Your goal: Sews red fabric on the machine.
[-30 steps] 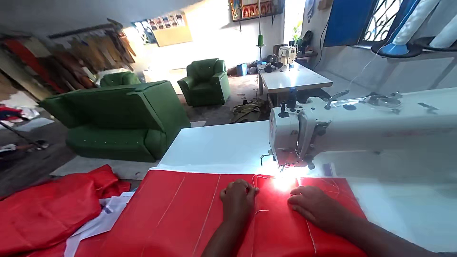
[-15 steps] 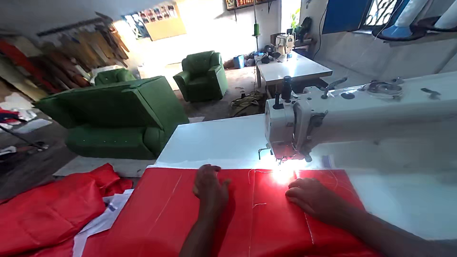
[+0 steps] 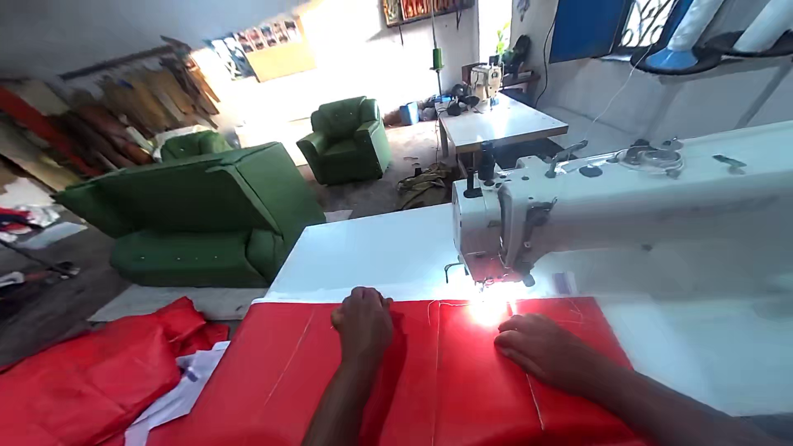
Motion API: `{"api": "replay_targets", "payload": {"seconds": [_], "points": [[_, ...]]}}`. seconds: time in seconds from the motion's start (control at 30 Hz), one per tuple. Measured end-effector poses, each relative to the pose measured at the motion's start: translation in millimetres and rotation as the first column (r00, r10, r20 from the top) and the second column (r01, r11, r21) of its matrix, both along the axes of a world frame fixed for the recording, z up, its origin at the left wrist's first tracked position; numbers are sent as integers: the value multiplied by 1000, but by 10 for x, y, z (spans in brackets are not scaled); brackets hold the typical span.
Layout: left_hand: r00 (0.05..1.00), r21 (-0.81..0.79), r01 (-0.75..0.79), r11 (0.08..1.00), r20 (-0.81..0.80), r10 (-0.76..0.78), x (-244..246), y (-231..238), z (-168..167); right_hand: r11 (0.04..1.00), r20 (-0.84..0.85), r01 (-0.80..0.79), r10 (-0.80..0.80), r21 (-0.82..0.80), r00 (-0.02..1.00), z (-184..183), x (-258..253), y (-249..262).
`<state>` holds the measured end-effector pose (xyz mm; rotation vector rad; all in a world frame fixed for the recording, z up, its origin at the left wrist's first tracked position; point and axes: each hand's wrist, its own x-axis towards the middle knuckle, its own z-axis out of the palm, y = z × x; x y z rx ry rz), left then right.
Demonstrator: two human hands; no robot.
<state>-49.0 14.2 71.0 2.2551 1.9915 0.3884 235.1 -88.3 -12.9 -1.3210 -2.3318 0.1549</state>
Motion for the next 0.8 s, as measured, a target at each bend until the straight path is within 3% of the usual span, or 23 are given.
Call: {"api": "replay_targets", "payload": {"seconds": [0.07, 0.13, 0.3, 0.4, 0.47, 0.53, 0.6, 0.67, 0.8], "points": [[997, 115, -17, 993, 73, 8, 40, 52, -8, 1000, 2, 13, -13, 5, 1000, -11, 6, -6], [990, 121, 56, 991, 120, -70, 62, 89, -24, 999, 3, 30, -30, 16, 1000, -26, 9, -3], [966, -170, 256, 952, 89, -244, 234, 175, -153, 997, 16, 69, -68, -37, 998, 14, -9, -1], [933, -196, 336, 921, -61, -354, 348, 301, -231, 987, 62, 83, -76, -134, 995, 73, -20, 6], [943, -180, 292, 940, -108, -314, 421, 402, -234, 974, 90, 104, -88, -199, 992, 97, -29, 5], [976, -153, 214, 965, -18, -219, 464, 492, -249, 967, 96, 113, -93, -227, 991, 90, -28, 7], [964, -78, 191, 979, 204, -172, 465, 536, -346, 970, 87, 117, -100, -214, 991, 54, -26, 10], [897, 52, 265, 963, 354, -266, 449, 509, -486, 967, 104, 126, -104, -223, 989, 66, -26, 18], [880, 15, 450, 893, 161, -446, 443, 366, -588, 946, 176, 107, -54, -307, 983, 220, -37, 132]]}}
